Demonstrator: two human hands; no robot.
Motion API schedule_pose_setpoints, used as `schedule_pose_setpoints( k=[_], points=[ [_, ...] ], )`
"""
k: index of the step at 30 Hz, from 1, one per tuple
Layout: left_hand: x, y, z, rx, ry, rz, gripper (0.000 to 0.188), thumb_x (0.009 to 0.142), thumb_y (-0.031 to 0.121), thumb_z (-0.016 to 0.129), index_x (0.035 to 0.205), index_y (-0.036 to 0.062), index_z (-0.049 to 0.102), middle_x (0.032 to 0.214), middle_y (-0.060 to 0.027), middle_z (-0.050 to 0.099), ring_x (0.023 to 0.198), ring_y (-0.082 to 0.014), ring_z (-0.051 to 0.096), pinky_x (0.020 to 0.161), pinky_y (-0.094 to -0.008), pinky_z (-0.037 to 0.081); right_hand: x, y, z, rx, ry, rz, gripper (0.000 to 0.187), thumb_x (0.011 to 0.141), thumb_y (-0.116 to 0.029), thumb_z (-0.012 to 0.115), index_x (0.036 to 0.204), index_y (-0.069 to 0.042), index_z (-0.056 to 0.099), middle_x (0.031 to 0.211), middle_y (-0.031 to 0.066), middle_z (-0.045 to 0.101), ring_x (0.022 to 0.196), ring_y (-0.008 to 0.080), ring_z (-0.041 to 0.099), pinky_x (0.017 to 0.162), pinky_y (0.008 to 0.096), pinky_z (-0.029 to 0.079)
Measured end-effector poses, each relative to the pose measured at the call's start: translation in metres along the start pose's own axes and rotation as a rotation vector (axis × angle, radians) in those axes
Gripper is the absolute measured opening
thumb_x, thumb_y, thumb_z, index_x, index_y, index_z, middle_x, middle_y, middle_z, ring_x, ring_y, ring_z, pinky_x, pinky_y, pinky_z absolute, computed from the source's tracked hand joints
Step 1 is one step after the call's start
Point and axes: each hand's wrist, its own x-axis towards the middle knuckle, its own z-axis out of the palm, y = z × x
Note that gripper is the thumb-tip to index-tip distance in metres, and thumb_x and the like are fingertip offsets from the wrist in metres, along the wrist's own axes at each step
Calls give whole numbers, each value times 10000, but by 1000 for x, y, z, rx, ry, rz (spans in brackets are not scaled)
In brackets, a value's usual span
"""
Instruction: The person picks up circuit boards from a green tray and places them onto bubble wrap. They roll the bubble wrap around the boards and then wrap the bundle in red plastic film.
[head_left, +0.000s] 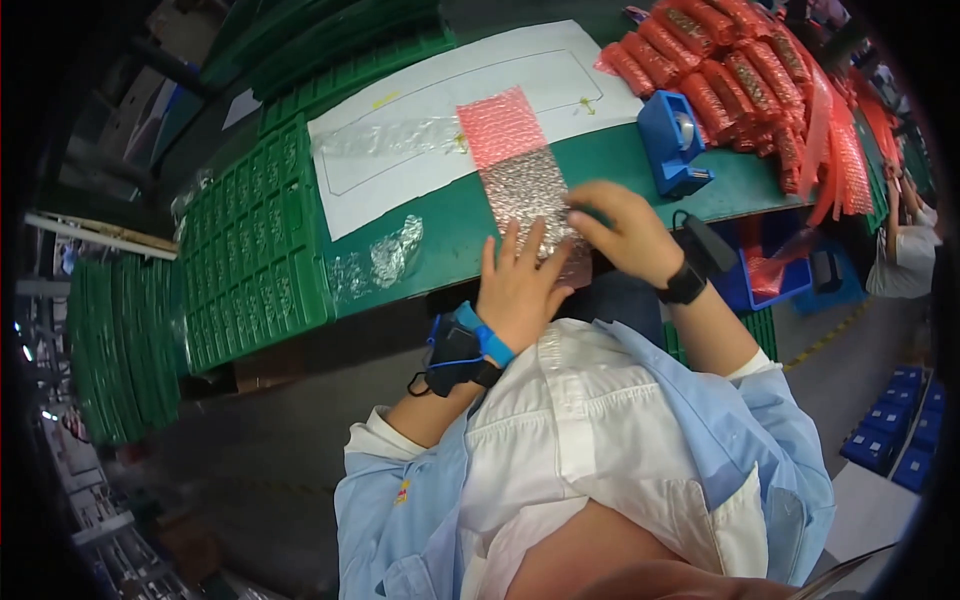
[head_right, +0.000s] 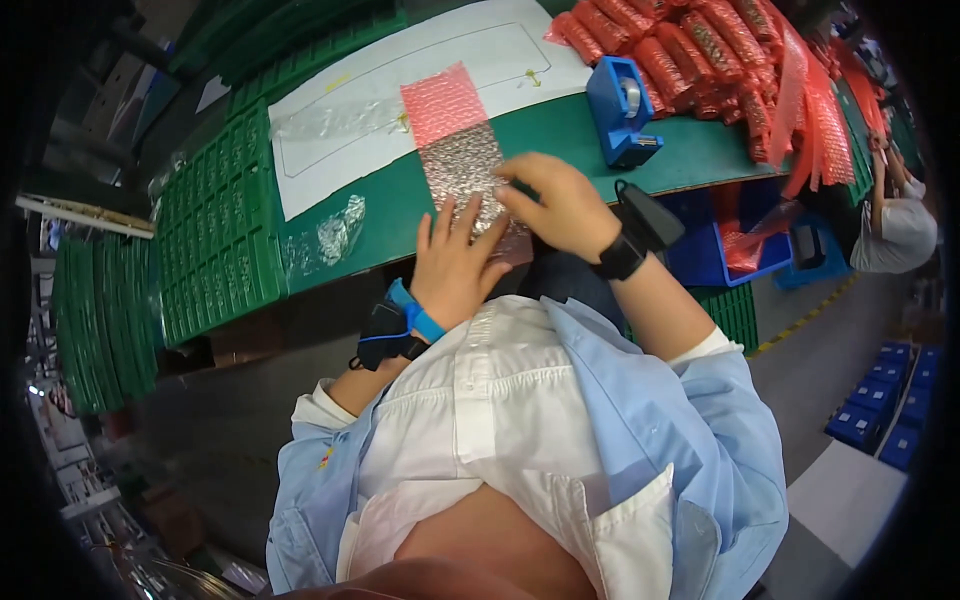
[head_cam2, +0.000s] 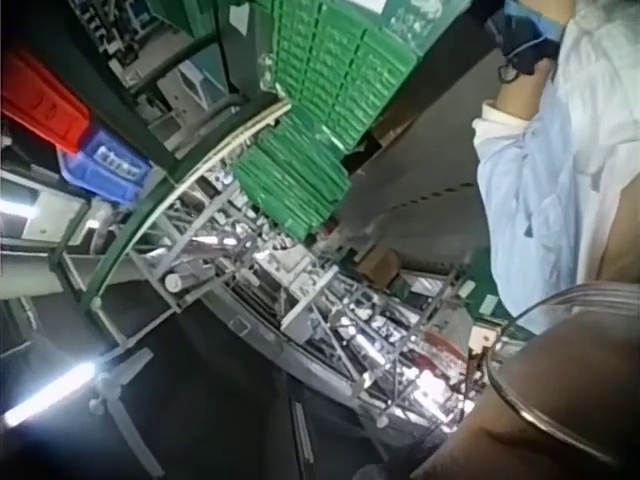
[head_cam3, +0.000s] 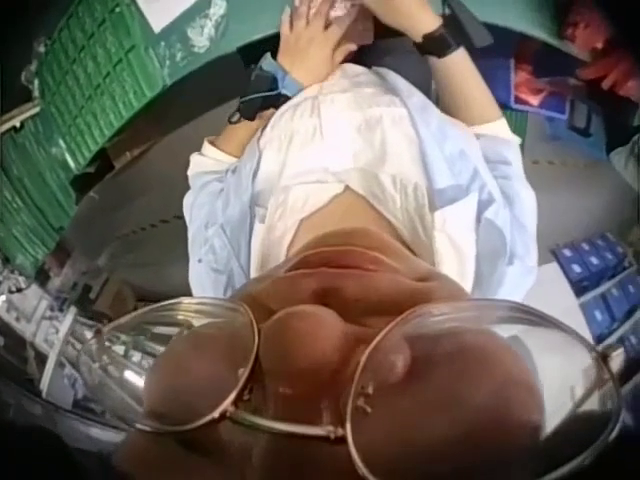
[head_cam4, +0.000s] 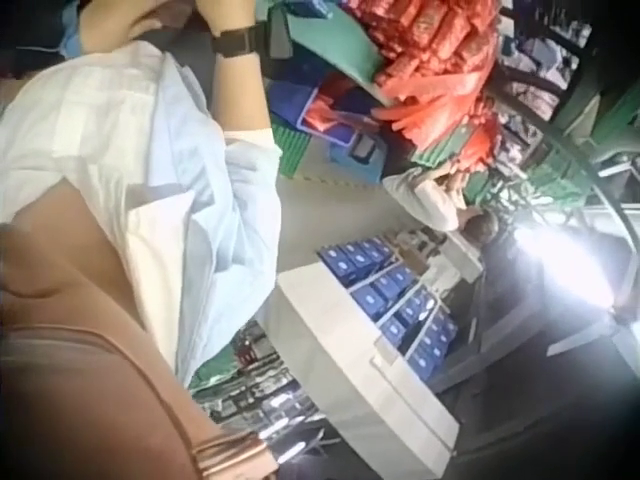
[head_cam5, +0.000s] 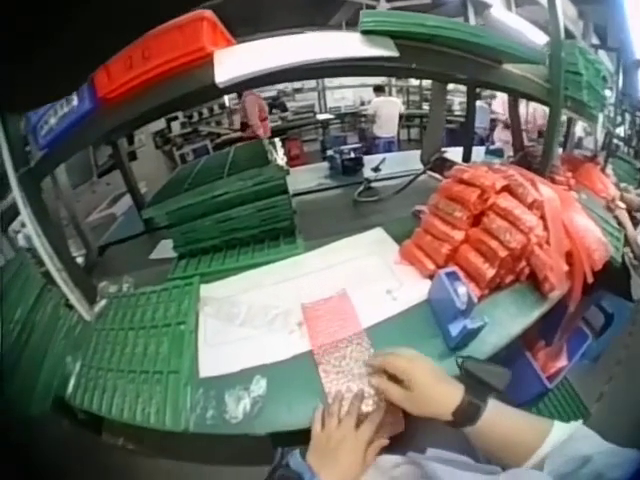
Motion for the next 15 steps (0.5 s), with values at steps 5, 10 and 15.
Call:
schedule_pose_setpoints(
  k=[5, 10, 15],
  points=[
    [-3, -3, -6, -252, -59, -36, 541, 841, 338, 658, 1337, 170, 519, 1399, -156, 444, 1307, -377, 384, 1073, -558, 264, 12, 13, 29, -154, -93, -193, 286, 845, -124, 644, 1113, -25, 636, 1184, 156, 607, 1123, 338, 559, 953, 421, 434],
    [14, -48, -12, -228, 259, -144, 490, 876, 332, 620, 1329, 168, 528, 1400, -150, 453, 1305, -354, 397, 1070, -544, 277, -9, 0, 48, -282, -12, -266, 266, 829, -141, 653, 1077, -44, 652, 1197, 121, 606, 1139, 320, 546, 988, 461, 399],
    [18, -57, -5, -1, 123, -68, 460, 906, 351, 572, 1333, 186, 528, 1416, -114, 454, 1319, -326, 395, 1073, -541, 275, -12, -14, 37, -188, -162, -274, 259, 828, -107, 655, 1075, -31, 643, 1220, 136, 592, 1170, 333, 529, 996, 459, 390]
  ],
)
